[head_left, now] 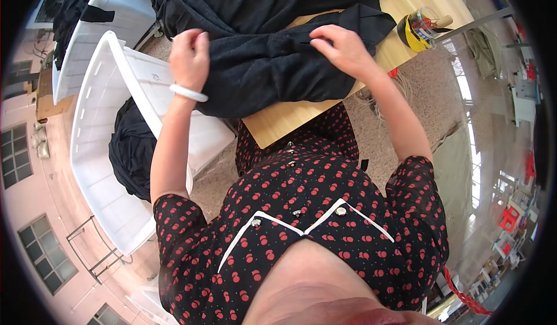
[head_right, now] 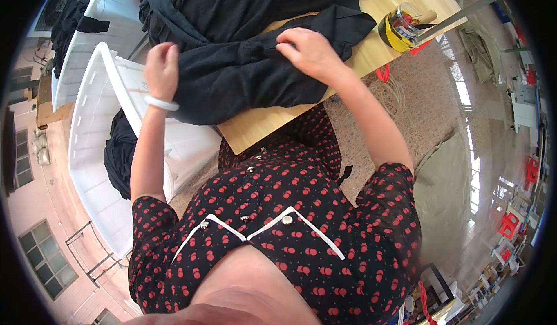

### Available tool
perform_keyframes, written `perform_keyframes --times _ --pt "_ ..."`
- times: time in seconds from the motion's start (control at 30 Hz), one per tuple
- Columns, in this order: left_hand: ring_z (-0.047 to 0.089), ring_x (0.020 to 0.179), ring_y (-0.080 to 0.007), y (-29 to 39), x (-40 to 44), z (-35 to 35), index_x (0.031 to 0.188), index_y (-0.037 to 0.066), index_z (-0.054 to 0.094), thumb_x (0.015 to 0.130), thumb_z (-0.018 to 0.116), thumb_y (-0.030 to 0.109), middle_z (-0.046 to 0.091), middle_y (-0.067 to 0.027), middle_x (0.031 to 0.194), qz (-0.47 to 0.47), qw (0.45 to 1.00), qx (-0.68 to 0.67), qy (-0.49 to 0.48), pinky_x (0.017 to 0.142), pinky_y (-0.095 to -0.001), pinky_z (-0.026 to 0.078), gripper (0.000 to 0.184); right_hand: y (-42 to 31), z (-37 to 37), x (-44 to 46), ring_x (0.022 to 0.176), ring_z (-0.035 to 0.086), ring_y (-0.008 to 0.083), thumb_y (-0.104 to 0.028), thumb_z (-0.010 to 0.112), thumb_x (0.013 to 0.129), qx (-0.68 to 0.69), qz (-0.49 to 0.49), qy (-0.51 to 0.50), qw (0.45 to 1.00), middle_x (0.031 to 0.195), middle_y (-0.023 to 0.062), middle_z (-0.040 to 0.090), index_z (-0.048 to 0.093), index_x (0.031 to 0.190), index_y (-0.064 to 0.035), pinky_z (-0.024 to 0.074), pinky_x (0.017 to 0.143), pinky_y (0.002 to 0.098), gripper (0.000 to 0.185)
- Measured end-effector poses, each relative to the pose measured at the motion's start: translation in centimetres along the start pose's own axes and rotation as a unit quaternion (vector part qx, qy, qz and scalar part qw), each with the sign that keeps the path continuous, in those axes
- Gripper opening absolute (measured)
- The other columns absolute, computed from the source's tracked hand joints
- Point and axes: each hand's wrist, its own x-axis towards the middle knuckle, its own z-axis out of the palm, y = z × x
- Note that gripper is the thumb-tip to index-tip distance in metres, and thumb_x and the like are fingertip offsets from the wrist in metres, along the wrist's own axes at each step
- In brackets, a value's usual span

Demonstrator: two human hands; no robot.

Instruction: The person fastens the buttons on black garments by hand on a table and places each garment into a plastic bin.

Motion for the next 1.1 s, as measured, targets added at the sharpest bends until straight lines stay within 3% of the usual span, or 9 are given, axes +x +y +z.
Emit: perform_keyframes --times 0.1,0.2,0.23,0.3,0.4,0.43,0.53,0.83,1.1 --pt "0.06 0.075 -0.0308 3.2 1.2 3.0 0.084 0.002 0.061 0.082 0.057 0.017 0.062 -0.015 0.08 0.015 0.99 -0.082 -0.118 0.069 -0.036 0.047 0.015 0.2 3.2 1.3 0.084 0.059 0.028 -0.023 0.061 0.081 -0.044 -0.045 0.044 0.997 0.09 0.0133 0.063 0.061 0.094 -0.0024 0.0444 0.081 0.0363 0.024" --pt "0.063 0.078 -0.0281 3.0 1.7 7.1 0.091 0.001 0.063 0.083 0.056 0.017 0.063 -0.0161 0.082 0.025 0.977 -0.068 -0.202 0.071 -0.0335 0.048 0.018 -0.4 5.5 1.9 0.078 0.057 0.0275 -0.02 0.062 0.078 -0.088 -0.035 -0.023 0.995 0.078 0.0105 0.061 0.062 0.088 -0.0037 0.0441 0.073 0.0372 0.02" --pt "0.063 0.078 -0.0296 2.8 2.0 8.1 0.091 0.002 0.063 0.083 0.056 0.018 0.063 -0.0167 0.082 0.035 0.972 -0.054 -0.225 0.071 -0.0343 0.048 0.02 -0.1 6.4 1.4 0.073 0.057 0.0281 -0.02 0.062 0.077 -0.094 -0.075 0.023 0.992 0.074 0.0107 0.059 0.061 0.085 -0.0034 0.0441 0.071 0.038 0.018" --pt "0.061 0.083 -0.0329 3.4 2.6 9.4 0.087 0.004 0.066 0.081 0.056 0.025 0.064 -0.0165 0.086 0.02 0.955 -0.044 -0.292 0.077 -0.0396 0.048 0.025 -0.6 6.3 0.7 0.073 0.058 0.0293 -0.019 0.062 0.078 -0.082 -0.055 0.037 0.994 0.076 0.0122 0.06 0.06 0.085 -0.0023 0.0453 0.069 0.0382 0.018" --pt "0.063 0.084 -0.0283 5.1 3.5 11.1 0.084 0.004 0.068 0.075 0.062 0.041 0.066 -0.0144 0.087 -0.006 0.902 0.006 -0.432 0.079 -0.0361 0.048 0.039 -0.6 5.4 -0.5 0.075 0.06 0.0301 -0.018 0.061 0.079 0.014 0.048 0.029 0.998 0.08 0.0143 0.061 0.061 0.088 -0.0021 0.0461 0.069 0.0386 0.018" --pt "0.063 0.078 -0.028 5.3 3.4 11.8 0.085 0.002 0.067 0.075 0.065 0.036 0.066 -0.0146 0.083 0.009 0.891 0.013 -0.453 0.073 -0.0346 0.049 0.035 -0.7 5.2 -0.7 0.077 0.06 0.0311 -0.019 0.06 0.079 0.024 0.066 0.017 0.997 0.083 0.0149 0.062 0.061 0.088 -0.0021 0.0463 0.069 0.0395 0.019" --pt "0.063 0.078 -0.027 5.8 3.5 12.8 0.085 0.002 0.068 0.073 0.067 0.03 0.066 -0.0148 0.084 0.006 0.879 0.016 -0.476 0.073 -0.0344 0.049 0.03 -1.2 4.8 -0.4 0.082 0.06 0.0336 -0.022 0.059 0.08 0.049 0.107 -0.01 0.993 0.087 0.0158 0.062 0.06 0.088 -0.002 0.0465 0.071 0.0416 0.021" --pt "0.063 0.076 -0.0278 4.3 2.9 12.2 0.083 0.0 0.066 0.074 0.063 0.022 0.065 -0.0164 0.079 -0.006 0.884 -0.009 -0.467 0.072 -0.0346 0.048 0.023 -0.8 6.4 0.5 0.083 0.059 0.0356 -0.012 0.051 0.083 -0.015 0.048 0.01 0.999 0.086 0.0191 0.06 0.058 0.089 -0.0007 0.0466 0.074 0.0442 0.015" --pt "0.061 0.071 -0.0308 5.3 1.6 12.2 0.081 -0.001 0.066 0.075 0.059 0.02 0.063 -0.0204 0.077 -0.043 0.887 -0.041 -0.457 0.069 -0.0361 0.047 0.023 0.0 5.9 0.2 0.084 0.059 0.0363 -0.009 0.051 0.076 -0.008 0.089 0.037 0.995 0.089 0.0201 0.06 0.056 0.085 0.0006 0.0467 0.077 0.0438 0.015"
